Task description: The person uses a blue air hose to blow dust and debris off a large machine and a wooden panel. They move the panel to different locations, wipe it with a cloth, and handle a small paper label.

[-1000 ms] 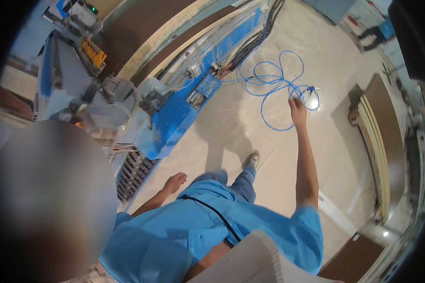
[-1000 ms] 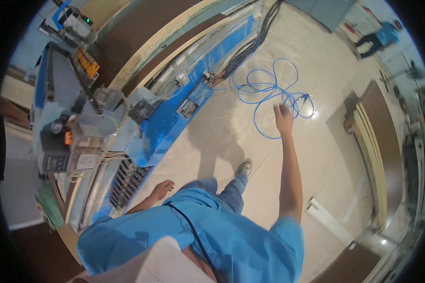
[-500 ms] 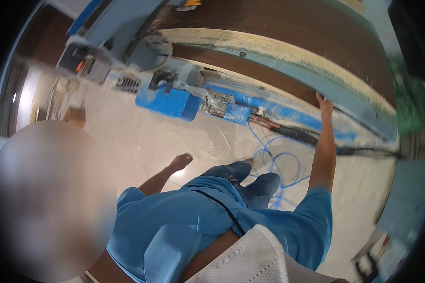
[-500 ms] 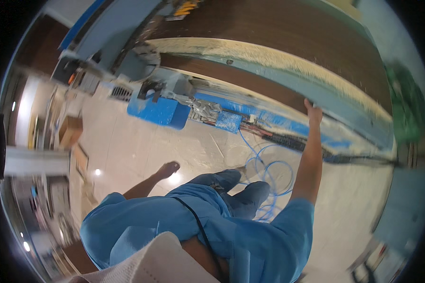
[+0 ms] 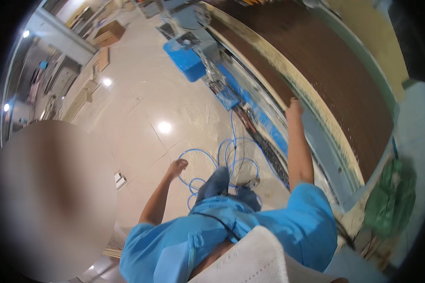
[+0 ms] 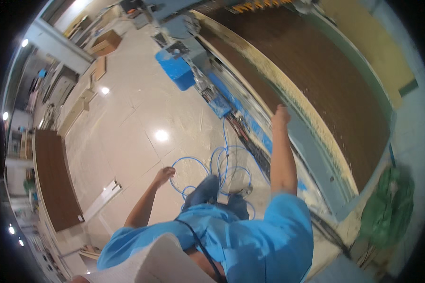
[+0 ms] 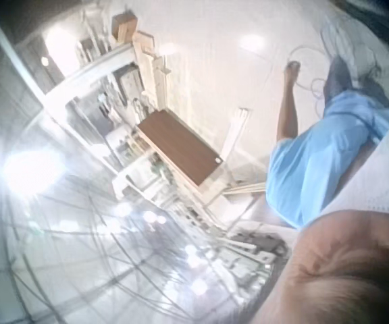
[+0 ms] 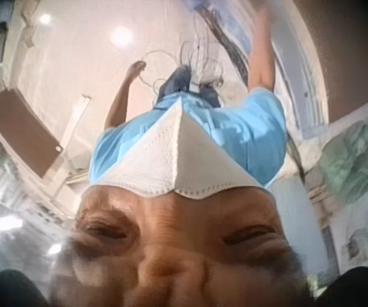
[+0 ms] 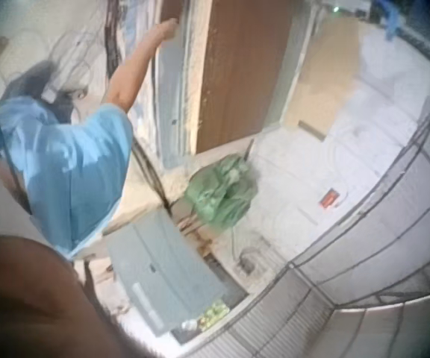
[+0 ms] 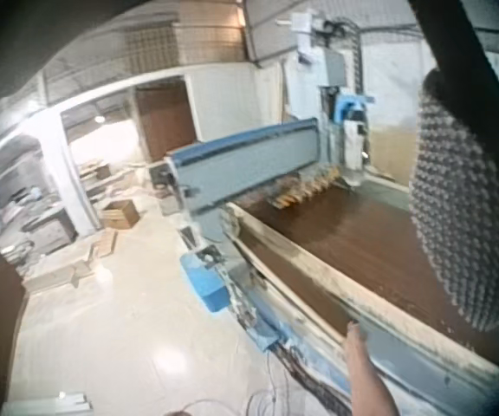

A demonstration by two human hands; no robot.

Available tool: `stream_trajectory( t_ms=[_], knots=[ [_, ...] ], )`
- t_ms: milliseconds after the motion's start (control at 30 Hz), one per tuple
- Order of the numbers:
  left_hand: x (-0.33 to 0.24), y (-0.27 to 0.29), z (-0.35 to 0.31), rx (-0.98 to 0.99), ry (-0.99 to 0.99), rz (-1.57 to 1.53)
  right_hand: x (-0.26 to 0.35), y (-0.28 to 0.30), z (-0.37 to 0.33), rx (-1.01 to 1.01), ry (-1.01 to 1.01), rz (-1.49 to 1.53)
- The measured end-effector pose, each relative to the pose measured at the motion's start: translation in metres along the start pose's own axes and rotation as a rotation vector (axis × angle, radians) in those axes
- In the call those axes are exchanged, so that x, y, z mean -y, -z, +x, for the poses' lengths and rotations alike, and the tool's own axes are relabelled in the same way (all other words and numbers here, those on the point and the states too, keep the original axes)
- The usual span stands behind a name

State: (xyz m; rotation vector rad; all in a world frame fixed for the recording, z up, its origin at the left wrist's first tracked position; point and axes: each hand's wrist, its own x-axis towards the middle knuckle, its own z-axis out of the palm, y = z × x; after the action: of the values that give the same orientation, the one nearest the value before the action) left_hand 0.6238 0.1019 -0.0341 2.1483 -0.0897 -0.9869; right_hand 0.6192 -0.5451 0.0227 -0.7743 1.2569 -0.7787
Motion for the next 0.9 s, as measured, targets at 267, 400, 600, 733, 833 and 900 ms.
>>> stream_trajectory(
  t_ms=[267,400,600,733,833,900],
  knots=[
    [0.136,-0.123,-0.199,-0.228,0.441,-0.414,0.010,0.029,0.051,-0.124,0.031,-0.246],
    [0.188,-0.180,-0.291,-0.331,0.639,-0.567,-0.007,0.038,0.074,-0.098,0.245,-0.299],
    [0.254,-0.266,-0.456,-0.357,0.865,-0.922,-0.009,0.086,0.057,0.050,0.294,-0.781],
    [0.290,-0.299,-0.494,-0.376,0.961,-0.867,-0.110,0.191,-0.012,0.174,0.883,-0.946],
    [0.304,-0.291,-0.473,-0.277,0.876,-0.926,-0.213,0.317,-0.093,0.290,0.692,-1.466],
    [0.303,-0.264,-0.436,-0.294,0.898,-1.122,-0.256,0.401,-0.146,0.589,0.202,-1.833]
  ],
)
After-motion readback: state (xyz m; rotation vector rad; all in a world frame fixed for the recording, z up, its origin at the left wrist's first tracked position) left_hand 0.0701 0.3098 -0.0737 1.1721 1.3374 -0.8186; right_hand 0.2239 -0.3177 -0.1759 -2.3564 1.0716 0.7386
